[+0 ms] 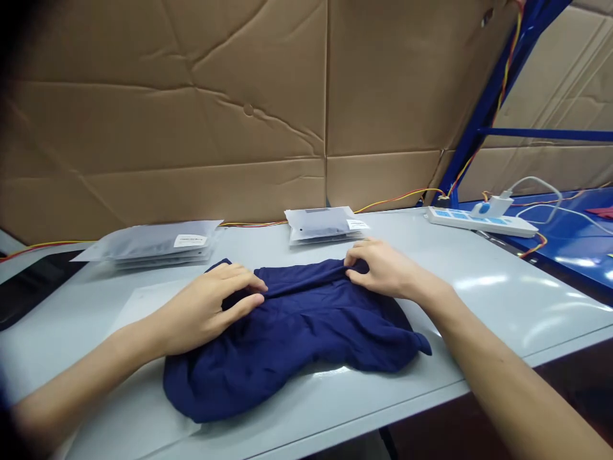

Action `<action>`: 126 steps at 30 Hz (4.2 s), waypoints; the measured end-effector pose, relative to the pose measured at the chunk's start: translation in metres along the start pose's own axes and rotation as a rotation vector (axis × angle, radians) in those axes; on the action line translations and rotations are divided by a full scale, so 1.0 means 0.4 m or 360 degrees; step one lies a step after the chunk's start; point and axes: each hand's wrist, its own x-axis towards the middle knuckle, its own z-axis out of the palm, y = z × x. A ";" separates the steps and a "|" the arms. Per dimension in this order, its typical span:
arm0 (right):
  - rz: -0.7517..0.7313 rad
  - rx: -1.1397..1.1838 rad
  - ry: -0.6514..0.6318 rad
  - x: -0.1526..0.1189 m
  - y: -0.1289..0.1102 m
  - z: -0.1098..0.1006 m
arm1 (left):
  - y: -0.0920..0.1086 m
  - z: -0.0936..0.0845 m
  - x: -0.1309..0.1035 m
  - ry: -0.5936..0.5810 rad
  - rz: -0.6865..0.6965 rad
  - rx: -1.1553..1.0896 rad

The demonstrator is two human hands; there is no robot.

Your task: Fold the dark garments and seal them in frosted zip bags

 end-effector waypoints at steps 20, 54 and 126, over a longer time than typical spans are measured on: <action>0.0257 -0.0544 0.0924 0.032 -0.037 -0.012 | -0.036 -0.002 0.067 0.0408 -0.0466 0.0314; 0.0187 -0.0181 0.0138 0.033 0.003 0.070 | -0.031 0.059 0.047 -0.0148 -0.0194 0.0446; 0.0268 -0.0261 0.0211 0.010 0.027 0.018 | -0.046 0.011 0.041 0.0033 -0.0102 0.0143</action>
